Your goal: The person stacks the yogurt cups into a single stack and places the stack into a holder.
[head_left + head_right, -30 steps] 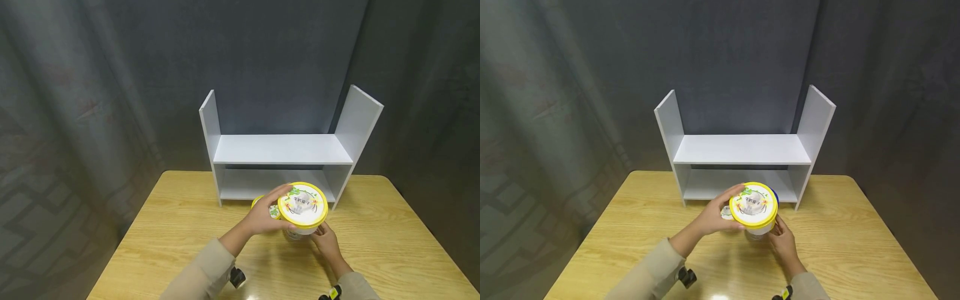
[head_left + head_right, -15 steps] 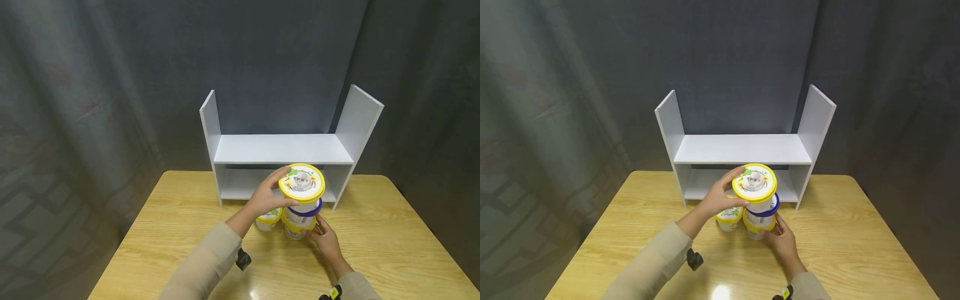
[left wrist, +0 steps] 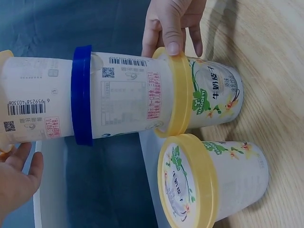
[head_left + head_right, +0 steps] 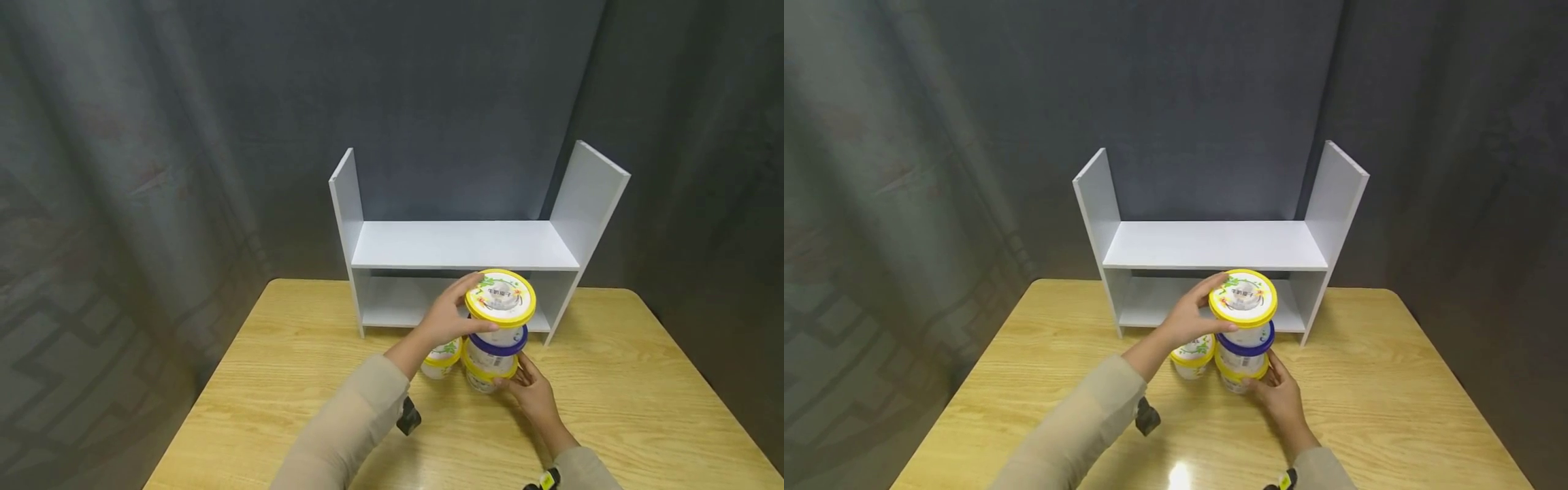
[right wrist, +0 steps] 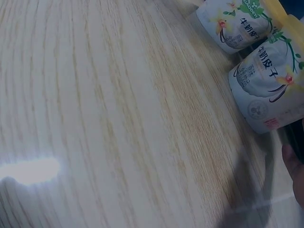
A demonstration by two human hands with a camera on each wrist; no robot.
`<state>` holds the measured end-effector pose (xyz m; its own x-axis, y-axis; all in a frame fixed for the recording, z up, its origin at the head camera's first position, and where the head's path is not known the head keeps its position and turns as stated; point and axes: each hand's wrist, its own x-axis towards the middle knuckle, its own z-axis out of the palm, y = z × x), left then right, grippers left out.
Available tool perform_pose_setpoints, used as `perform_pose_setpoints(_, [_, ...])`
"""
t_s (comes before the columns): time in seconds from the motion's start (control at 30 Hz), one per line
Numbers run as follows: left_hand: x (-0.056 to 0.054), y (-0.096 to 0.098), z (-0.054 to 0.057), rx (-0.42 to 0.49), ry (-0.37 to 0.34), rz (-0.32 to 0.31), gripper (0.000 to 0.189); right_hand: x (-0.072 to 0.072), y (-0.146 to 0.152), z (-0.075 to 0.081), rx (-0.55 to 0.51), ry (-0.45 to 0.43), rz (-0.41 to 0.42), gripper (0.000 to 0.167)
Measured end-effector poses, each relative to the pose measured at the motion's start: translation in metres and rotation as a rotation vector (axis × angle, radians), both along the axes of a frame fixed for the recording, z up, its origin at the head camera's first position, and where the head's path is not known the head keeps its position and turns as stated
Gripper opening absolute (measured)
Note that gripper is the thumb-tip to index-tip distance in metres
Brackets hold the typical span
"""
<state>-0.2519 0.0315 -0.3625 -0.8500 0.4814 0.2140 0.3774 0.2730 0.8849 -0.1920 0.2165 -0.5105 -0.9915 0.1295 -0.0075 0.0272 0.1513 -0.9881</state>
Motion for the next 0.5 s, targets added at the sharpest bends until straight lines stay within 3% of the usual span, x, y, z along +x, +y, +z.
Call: perform_pose_setpoints(0.5, [0.0000,0.0090,0.0030,-0.034,-0.049,-0.005,0.085,0.0024,0.0009,0.0017,0.007,0.013,0.021,0.080])
